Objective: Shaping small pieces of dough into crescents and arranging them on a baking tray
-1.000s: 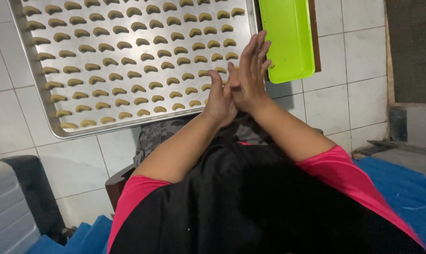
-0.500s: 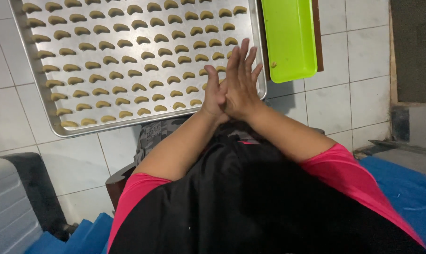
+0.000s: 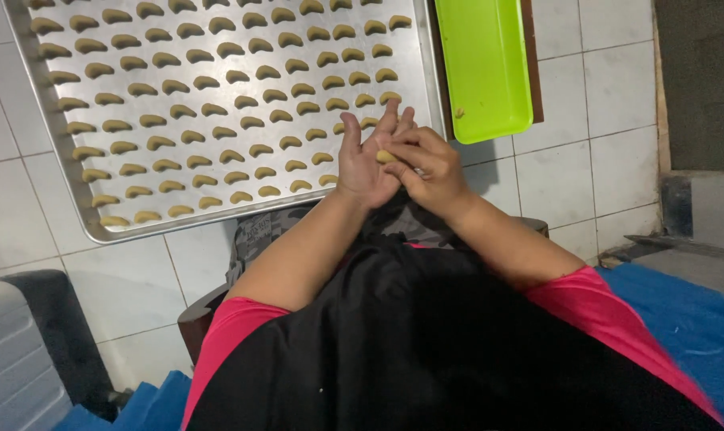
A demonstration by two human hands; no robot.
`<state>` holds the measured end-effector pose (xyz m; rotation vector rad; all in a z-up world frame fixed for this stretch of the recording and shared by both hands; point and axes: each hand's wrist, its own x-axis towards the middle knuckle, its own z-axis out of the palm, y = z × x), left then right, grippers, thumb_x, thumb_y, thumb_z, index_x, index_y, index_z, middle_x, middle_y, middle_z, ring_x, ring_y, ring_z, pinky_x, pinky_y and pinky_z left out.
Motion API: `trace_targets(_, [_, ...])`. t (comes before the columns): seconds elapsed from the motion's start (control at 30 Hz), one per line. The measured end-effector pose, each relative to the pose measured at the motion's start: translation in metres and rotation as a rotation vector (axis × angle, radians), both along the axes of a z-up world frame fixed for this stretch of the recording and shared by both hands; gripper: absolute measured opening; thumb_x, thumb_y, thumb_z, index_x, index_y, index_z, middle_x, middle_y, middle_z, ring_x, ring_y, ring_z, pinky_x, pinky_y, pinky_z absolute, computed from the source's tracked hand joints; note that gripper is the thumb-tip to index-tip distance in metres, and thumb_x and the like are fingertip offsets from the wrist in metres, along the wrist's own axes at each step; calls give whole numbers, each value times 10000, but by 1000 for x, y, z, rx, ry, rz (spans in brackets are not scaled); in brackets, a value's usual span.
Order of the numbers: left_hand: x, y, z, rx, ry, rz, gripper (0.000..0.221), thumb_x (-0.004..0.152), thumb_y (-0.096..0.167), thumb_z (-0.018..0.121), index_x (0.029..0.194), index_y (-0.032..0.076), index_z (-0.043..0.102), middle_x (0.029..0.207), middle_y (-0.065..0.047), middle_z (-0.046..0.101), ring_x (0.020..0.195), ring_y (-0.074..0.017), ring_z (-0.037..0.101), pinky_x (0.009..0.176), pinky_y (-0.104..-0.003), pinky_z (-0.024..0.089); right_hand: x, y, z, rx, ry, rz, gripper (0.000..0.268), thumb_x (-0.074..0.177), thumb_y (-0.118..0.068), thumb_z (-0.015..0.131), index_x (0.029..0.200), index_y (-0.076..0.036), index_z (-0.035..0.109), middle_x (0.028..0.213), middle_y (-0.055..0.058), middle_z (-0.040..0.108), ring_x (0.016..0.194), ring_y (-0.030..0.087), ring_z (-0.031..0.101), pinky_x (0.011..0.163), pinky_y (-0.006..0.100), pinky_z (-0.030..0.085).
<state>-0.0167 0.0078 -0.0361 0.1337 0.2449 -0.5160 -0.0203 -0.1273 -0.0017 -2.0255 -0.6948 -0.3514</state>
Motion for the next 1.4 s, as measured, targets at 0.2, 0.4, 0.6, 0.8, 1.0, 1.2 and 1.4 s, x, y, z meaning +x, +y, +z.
trace_targets(0.2, [10, 4, -28, 591, -574, 6, 768, 1114, 645, 216, 1674, 240, -119, 1745, -168, -96, 1587, -397, -118, 1254, -605, -82, -7, -5, 7, 36, 145, 116, 141, 906, -68, 796, 1028, 2, 790, 838, 180, 733, 768, 411, 731, 645, 427, 572])
trace_targets(0.4, [15, -11, -51, 879, -674, 69, 703, 1150, 462, 319, 1674, 90, 34, 1716, -215, 87, 1575, -372, 118, 1307, -512, 99, 6, -18, -52, 24, 208, -7, 58, 873, -25, 753, 871, -57, 801, 754, 116, 722, 688, 366, 716, 596, 375, 553])
trace_targets(0.6, [38, 16, -73, 945, -497, 218, 641, 1157, 347, 478, 1665, 91, 181, 1693, -163, 250, 1540, -308, 264, 1289, -456, 217, 88, -41, -70, -113, 120, -172, 174, 843, -90, 851, 1013, -90, 817, 861, 137, 751, 832, 367, 726, 711, 430, 564])
trace_targets(0.8, [54, 43, -37, 1078, -194, 190, 573, 989, 362, 610, 1459, 46, 525, 1381, -137, 670, 1259, -225, 662, 1136, -355, 499, 162, -54, -120, -513, 91, -421, 197, 838, -312, 898, 1018, -241, 857, 967, -57, 600, 981, 260, 483, 760, 425, 310])
trace_targets(1.0, [61, 45, -81, 977, -234, 277, 472, 1087, 287, 604, 1492, 65, 509, 1391, -161, 647, 1188, -181, 662, 1099, -361, 518, 156, -56, -132, -652, 44, -427, 137, 836, -301, 866, 961, -318, 814, 870, -78, 682, 1040, 219, 541, 839, 432, 283])
trace_targets(1.2, [69, 36, -81, 915, -238, 302, 443, 1073, 194, 628, 1470, 26, 527, 1352, -146, 666, 1163, -162, 660, 1085, -354, 525, 144, -59, -123, -720, 12, -394, 112, 847, -300, 864, 946, -300, 812, 851, -85, 701, 1079, 201, 553, 889, 471, 285])
trace_targets(1.4, [69, 35, -80, 926, -201, 320, 417, 1066, 153, 637, 1449, 11, 550, 1338, -167, 673, 1181, -186, 666, 1086, -348, 524, 130, -58, -119, -734, 49, -354, 121, 844, -273, 860, 952, -300, 811, 842, -79, 693, 1042, 206, 557, 878, 464, 266])
